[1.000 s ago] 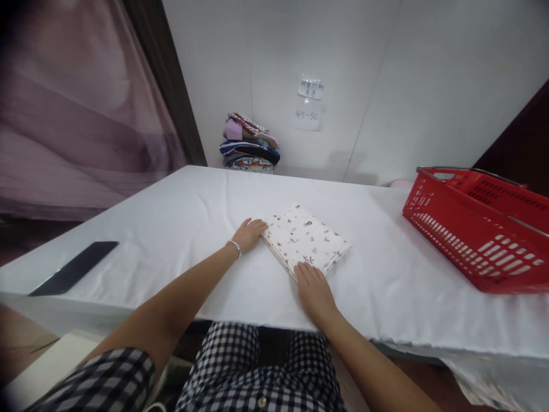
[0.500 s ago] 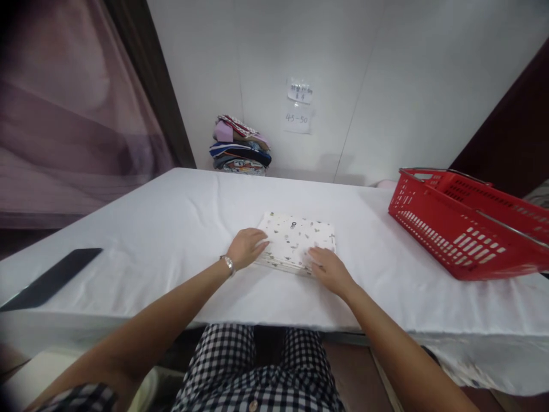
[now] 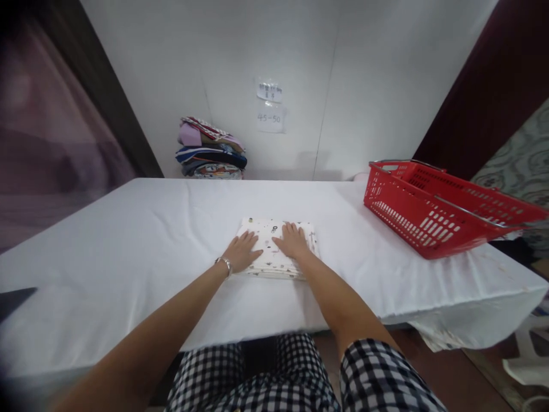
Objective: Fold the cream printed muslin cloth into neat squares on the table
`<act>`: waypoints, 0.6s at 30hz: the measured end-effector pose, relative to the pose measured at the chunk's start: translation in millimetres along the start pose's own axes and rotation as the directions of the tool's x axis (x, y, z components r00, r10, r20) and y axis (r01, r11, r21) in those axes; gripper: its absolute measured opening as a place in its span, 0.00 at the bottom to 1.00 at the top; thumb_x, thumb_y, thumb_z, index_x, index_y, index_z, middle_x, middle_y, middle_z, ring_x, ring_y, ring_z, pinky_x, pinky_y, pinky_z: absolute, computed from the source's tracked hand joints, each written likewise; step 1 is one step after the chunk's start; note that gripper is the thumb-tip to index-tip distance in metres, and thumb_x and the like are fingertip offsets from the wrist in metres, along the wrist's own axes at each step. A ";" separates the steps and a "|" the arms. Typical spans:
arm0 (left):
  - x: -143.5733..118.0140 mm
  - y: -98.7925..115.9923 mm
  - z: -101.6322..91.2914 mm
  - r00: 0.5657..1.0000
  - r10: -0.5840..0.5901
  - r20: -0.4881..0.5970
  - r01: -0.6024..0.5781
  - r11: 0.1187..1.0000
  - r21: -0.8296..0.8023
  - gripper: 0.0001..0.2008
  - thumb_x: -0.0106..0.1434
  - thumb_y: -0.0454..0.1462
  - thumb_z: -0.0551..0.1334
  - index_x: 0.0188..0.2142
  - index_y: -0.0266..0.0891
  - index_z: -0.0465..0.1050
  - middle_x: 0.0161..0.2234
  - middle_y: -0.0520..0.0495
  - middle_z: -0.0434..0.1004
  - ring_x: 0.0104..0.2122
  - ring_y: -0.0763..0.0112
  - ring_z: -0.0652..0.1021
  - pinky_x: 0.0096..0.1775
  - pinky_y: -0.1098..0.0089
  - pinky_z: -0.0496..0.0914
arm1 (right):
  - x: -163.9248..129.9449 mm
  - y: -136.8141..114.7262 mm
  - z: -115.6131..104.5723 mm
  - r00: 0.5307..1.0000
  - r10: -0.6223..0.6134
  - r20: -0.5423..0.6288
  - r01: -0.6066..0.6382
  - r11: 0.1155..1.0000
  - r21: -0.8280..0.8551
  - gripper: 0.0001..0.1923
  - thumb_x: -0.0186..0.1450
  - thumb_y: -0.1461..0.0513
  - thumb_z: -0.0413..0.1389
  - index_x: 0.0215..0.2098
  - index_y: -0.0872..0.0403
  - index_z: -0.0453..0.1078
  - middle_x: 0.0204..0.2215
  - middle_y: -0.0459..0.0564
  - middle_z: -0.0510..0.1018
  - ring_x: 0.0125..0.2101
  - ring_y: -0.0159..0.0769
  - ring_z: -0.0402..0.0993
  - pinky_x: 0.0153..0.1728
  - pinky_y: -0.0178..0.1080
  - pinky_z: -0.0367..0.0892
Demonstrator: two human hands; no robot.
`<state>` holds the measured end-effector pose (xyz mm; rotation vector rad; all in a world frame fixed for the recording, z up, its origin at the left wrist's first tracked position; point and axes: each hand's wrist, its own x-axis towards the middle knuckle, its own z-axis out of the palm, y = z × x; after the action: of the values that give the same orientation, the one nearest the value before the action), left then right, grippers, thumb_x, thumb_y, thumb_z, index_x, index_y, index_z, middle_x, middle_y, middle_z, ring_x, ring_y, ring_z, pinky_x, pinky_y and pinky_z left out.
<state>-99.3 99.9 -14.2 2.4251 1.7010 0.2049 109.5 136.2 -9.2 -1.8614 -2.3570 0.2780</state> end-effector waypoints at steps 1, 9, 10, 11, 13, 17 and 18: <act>0.5 0.2 -1.8 1.000 -0.003 0.014 0.003 1.000 0.005 0.31 0.65 0.51 0.47 0.63 0.39 0.54 0.66 0.41 0.46 0.66 0.56 0.46 0.62 0.51 0.46 | 0.8 2.3 2.8 1.000 0.003 0.009 -0.003 1.000 -0.006 0.38 0.67 0.44 0.38 0.66 0.60 0.46 0.67 0.58 0.43 0.66 0.48 0.35 0.61 0.55 0.36; 31.4 11.1 -26.5 0.995 -0.086 0.040 0.083 0.994 0.077 0.33 0.65 0.54 0.44 0.63 0.41 0.54 0.67 0.43 0.45 0.66 0.57 0.46 0.62 0.50 0.45 | 0.6 0.1 4.1 1.000 0.022 0.011 -0.022 1.000 -0.009 0.40 0.66 0.42 0.35 0.67 0.59 0.43 0.67 0.55 0.40 0.66 0.45 0.32 0.62 0.50 0.32; 35.6 11.7 -25.9 0.995 -0.096 0.010 0.094 0.992 0.081 0.33 0.65 0.54 0.43 0.64 0.40 0.52 0.67 0.43 0.44 0.66 0.58 0.45 0.62 0.51 0.44 | 0.8 -0.5 4.4 1.000 0.022 0.007 -0.022 1.000 -0.007 0.40 0.66 0.42 0.35 0.67 0.59 0.43 0.67 0.55 0.41 0.66 0.45 0.32 0.62 0.50 0.32; 39.0 11.7 -24.0 0.994 -0.108 0.003 0.108 0.991 0.084 0.34 0.65 0.54 0.42 0.64 0.39 0.50 0.67 0.43 0.42 0.66 0.58 0.43 0.62 0.51 0.43 | 1.4 -1.1 4.6 1.000 0.021 0.004 -0.021 1.000 -0.006 0.40 0.66 0.43 0.35 0.67 0.59 0.43 0.67 0.55 0.41 0.66 0.45 0.32 0.62 0.50 0.32; 43.1 9.9 -17.6 0.990 -0.137 0.046 0.132 0.987 0.087 0.35 0.65 0.53 0.41 0.65 0.37 0.47 0.67 0.44 0.39 0.66 0.59 0.41 0.62 0.51 0.42 | 3.1 -1.9 3.6 1.000 0.019 0.005 -0.019 1.000 -0.001 0.39 0.67 0.43 0.35 0.67 0.59 0.43 0.67 0.55 0.42 0.66 0.45 0.33 0.62 0.51 0.33; 45.2 3.3 -6.2 0.987 -0.148 0.067 0.142 0.986 0.084 0.36 0.65 0.54 0.39 0.66 0.37 0.44 0.68 0.47 0.35 0.66 0.60 0.39 0.62 0.49 0.42 | 2.5 8.4 -5.4 0.999 0.016 0.039 -0.016 1.000 -0.011 0.38 0.66 0.43 0.39 0.66 0.58 0.47 0.67 0.56 0.45 0.66 0.46 0.36 0.61 0.53 0.35; 45.6 1.9 -4.9 0.987 -0.148 0.068 0.143 0.987 0.080 0.36 0.64 0.55 0.39 0.66 0.37 0.44 0.68 0.47 0.35 0.66 0.59 0.39 0.62 0.48 0.42 | 0.2 14.7 -7.7 0.998 0.039 0.041 -0.038 0.999 -0.022 0.38 0.65 0.43 0.40 0.65 0.57 0.48 0.67 0.57 0.46 0.65 0.47 0.37 0.61 0.54 0.35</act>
<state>-83.2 142.4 -8.3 2.3147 1.8748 0.0330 125.0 140.3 -4.9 -1.9308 -2.3617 0.2988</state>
